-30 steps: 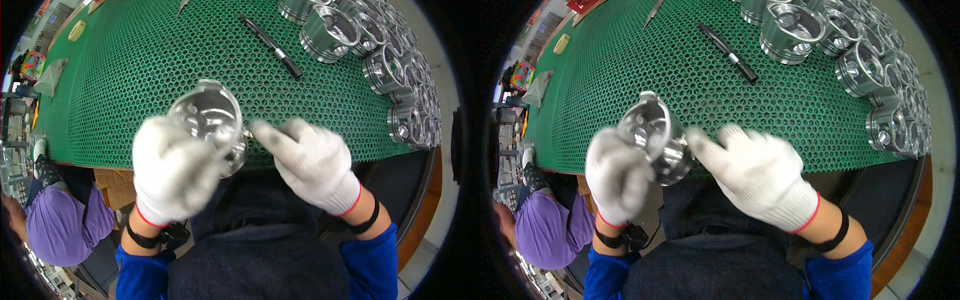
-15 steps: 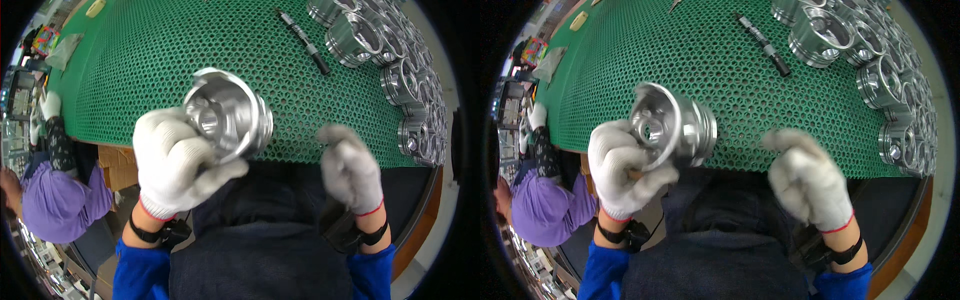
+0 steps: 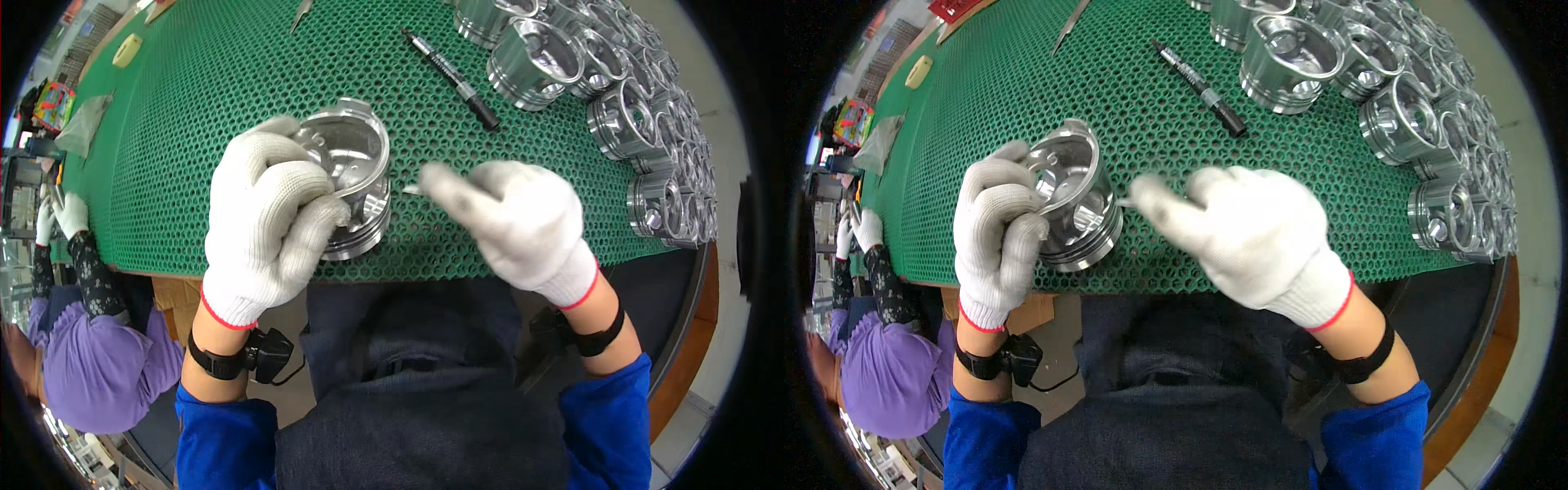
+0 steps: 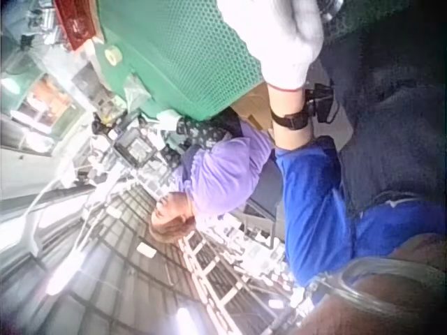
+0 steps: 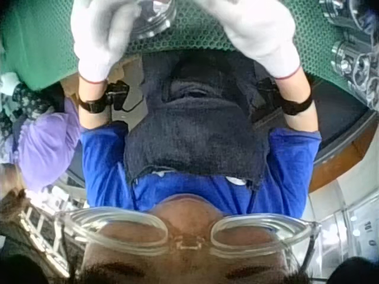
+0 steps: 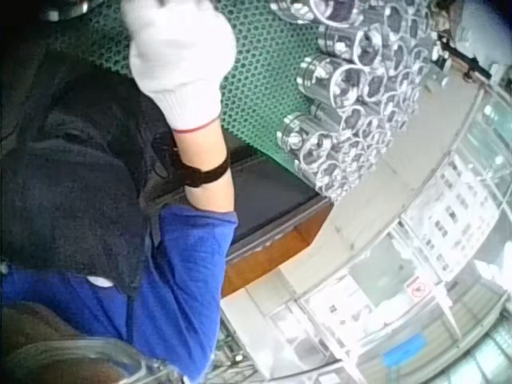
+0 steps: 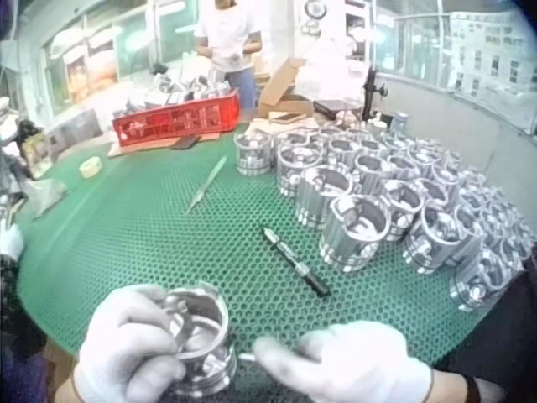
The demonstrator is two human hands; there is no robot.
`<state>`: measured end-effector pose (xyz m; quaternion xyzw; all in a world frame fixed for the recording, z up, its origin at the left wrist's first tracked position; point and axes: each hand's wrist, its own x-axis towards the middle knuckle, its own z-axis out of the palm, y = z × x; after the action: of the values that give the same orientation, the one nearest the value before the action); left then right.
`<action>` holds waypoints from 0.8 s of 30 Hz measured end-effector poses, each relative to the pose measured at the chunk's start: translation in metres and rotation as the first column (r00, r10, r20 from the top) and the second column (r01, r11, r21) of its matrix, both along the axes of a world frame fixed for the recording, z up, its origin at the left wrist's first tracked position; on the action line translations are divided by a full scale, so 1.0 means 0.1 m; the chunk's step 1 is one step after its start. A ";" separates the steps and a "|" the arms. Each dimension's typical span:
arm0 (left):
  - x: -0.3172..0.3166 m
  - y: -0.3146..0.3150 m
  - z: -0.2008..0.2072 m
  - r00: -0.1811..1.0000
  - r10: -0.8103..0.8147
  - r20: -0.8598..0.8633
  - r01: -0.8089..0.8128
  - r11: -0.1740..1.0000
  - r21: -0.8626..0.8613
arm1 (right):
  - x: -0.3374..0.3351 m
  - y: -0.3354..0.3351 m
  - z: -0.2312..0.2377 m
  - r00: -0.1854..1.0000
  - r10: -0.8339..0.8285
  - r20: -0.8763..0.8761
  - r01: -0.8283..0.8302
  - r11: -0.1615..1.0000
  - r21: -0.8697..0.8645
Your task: Inspecting and preparing metal pistons for assembly.
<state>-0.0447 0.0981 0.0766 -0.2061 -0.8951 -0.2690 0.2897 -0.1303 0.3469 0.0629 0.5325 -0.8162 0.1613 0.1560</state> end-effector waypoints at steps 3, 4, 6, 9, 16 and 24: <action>0.02 0.04 0.01 1.000 -0.017 0.023 0.017 1.000 0.010 | 0.06 -0.15 0.03 0.998 -0.019 -0.063 0.018 1.000 -0.012; 0.07 0.04 0.00 1.000 -0.012 0.028 0.012 1.000 0.011 | 0.07 -0.20 0.04 0.996 -0.030 -0.086 0.025 0.998 -0.050; 0.21 0.07 -0.02 0.999 0.011 0.042 -0.011 1.000 -0.008 | 0.27 -0.18 0.08 0.983 -0.107 0.149 0.096 0.992 0.082; 0.40 0.22 -0.15 0.998 -0.046 0.031 0.048 0.996 -0.078 | 0.31 -0.02 -0.11 0.804 0.009 0.595 0.009 1.000 -0.029; 0.62 0.03 -0.10 0.916 0.331 0.226 -0.255 0.917 -0.307 | 0.21 0.17 0.00 -0.054 -0.086 0.995 0.378 0.920 0.100; 0.95 0.03 0.09 0.781 -0.379 0.496 -0.066 0.740 0.669 | 0.12 0.25 0.00 -0.022 0.080 0.997 0.444 0.894 -0.062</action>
<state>0.0499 0.1015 0.0860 -0.0738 -0.7646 -0.6400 0.0167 -0.1179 0.3719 0.0631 0.1063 -0.7013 0.6139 -0.3465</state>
